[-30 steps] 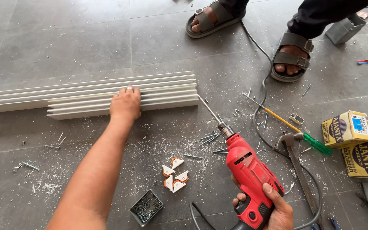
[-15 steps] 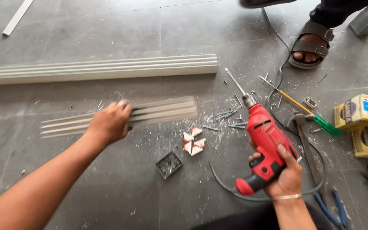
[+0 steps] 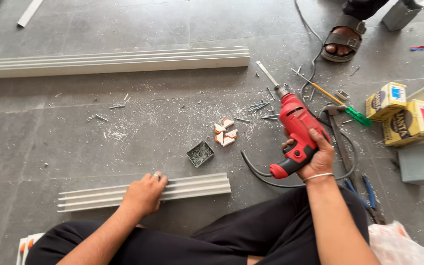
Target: The person sits on the floor and uses a red corded drill to drive screws into white aluminum window frame profiles. They insert orange plastic spacers into the profiles and fasten multiple profiles together into a stack.
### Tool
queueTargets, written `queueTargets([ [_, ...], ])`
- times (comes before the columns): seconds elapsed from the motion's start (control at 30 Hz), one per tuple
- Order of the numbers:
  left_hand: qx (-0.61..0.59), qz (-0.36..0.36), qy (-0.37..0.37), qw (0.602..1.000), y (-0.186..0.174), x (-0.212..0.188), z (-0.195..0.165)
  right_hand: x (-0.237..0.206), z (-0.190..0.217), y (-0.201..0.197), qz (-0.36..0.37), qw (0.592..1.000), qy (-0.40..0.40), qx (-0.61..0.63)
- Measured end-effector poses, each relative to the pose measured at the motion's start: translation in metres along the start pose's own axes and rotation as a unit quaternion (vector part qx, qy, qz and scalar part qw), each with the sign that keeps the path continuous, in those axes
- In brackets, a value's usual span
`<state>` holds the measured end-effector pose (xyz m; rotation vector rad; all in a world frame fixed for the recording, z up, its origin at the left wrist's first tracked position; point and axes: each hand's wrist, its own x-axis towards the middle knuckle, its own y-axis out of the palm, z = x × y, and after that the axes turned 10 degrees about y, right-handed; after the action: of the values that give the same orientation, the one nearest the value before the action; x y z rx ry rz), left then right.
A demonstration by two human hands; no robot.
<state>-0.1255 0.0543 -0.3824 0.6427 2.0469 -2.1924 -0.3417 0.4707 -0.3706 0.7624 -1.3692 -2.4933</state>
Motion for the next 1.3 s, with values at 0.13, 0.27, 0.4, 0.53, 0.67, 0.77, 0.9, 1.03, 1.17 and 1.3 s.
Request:
queueTargets([
  [0.13,0.006,-0.007,-0.036,0.999,-0.007,0.000,-0.005,0.003,-0.007,-0.003,-0.027,0.999,0.025,-0.019],
  [0.27,-0.005,-0.029,-0.050,0.998,-0.019,-0.005,-0.011,0.007,-0.014,0.002,-0.069,0.994,0.087,-0.013],
  [0.4,-0.043,-0.017,-0.072,0.996,-0.020,-0.004,-0.014,0.006,-0.018,0.008,-0.126,0.986,0.096,-0.046],
  [0.53,-0.027,-0.034,-0.095,0.995,-0.012,-0.003,-0.015,0.008,-0.019,0.007,-0.184,0.973,0.114,-0.080],
  [0.67,0.014,-0.025,-0.105,0.994,-0.008,-0.003,-0.018,0.006,-0.022,0.010,-0.389,0.874,0.021,-0.292],
  [0.77,0.025,-0.014,-0.108,0.994,-0.012,-0.002,-0.017,0.003,-0.032,0.020,-0.529,0.560,-0.219,-0.598],
  [0.9,0.011,0.023,-0.106,0.994,-0.018,0.004,-0.013,0.012,-0.074,0.060,-0.311,0.533,-0.310,-0.723],
  [1.03,-0.018,0.053,-0.113,0.992,-0.016,0.007,-0.010,0.040,-0.129,0.092,-0.064,0.514,-0.166,-0.839],
  [1.17,-0.031,0.036,-0.115,0.992,-0.009,0.006,-0.006,0.057,-0.149,0.093,-0.079,0.409,-0.112,-0.902],
  [1.3,-0.043,0.041,-0.113,0.992,-0.009,0.004,-0.007,0.055,-0.144,0.076,-0.055,0.346,-0.116,-0.929],
])
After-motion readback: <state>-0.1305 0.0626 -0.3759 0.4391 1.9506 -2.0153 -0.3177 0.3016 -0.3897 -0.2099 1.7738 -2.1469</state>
